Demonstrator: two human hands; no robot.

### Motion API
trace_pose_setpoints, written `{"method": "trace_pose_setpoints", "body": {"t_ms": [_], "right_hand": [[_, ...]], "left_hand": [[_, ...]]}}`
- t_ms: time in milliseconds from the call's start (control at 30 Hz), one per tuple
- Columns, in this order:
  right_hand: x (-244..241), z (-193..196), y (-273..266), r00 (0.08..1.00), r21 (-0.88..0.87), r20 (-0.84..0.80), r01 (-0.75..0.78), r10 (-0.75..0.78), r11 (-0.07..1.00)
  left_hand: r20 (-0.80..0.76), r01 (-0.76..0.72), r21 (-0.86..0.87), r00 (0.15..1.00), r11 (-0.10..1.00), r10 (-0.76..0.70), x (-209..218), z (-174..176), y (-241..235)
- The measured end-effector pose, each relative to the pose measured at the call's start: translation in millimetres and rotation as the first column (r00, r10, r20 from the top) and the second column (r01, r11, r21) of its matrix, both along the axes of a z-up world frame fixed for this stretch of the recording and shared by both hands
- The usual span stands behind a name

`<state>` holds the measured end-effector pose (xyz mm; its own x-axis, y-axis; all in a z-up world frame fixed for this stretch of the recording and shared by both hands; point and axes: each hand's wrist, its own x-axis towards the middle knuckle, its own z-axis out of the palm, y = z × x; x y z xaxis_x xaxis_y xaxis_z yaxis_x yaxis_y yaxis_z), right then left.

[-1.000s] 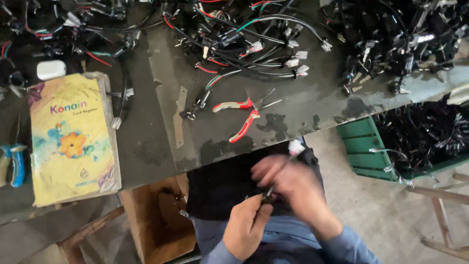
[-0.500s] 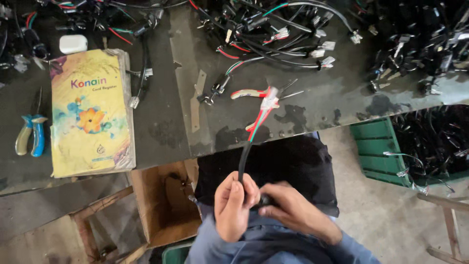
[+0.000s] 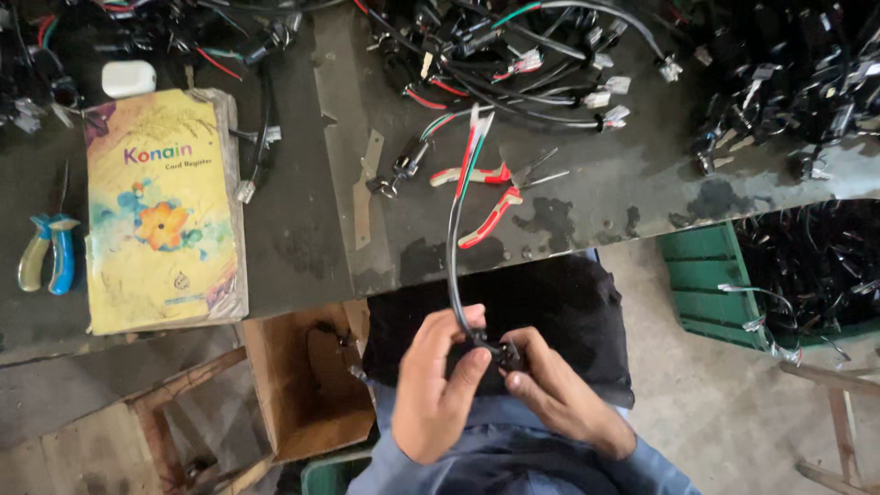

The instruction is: The person repeatedly picks up black electrical cables from a pile on a metal table, uses red-handled pliers to strip the outer insulation from the ends, and places the processed cables back onto the table. The task is performed continuously throughout the clip.

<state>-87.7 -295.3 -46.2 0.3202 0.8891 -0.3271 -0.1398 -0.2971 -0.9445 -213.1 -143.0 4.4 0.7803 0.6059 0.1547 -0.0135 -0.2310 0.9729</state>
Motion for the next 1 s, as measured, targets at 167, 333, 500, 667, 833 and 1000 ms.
{"method": "trace_pose_setpoints", "body": {"t_ms": [167,333,500,667,833,1000], "right_hand": [[0,2,6,0.949,0.094,0.315,-0.048,0.016,0.994],[-4,0,9,0.775,0.183,0.628,-0.056,-0.073,0.982],[-8,-2,11,0.758,0.209,0.633,0.030,-0.159,0.977],[-5,-1,4,0.921,0.159,0.382,0.014,-0.074,0.987],[-7,5,8,0.872,0.198,0.478,0.007,-0.103,0.980],[-3,14,8,0.749,0.246,0.650,-0.053,-0.125,0.968]], "left_hand": [[-0.065,-0.148,-0.081,0.988,0.986,0.143,-8,-5,-9],[-0.051,-0.192,-0.027,0.980,0.981,0.190,-12,-17,-19],[0.000,-0.225,0.020,0.974,0.974,0.225,-10,-12,-15],[-0.009,-0.052,-0.108,0.999,0.993,0.051,-15,-11,-11],[-0.087,-0.140,-0.092,0.987,0.986,0.132,-17,-10,-12],[0.036,-0.134,0.066,0.991,0.989,0.132,-9,-3,-6]]}}
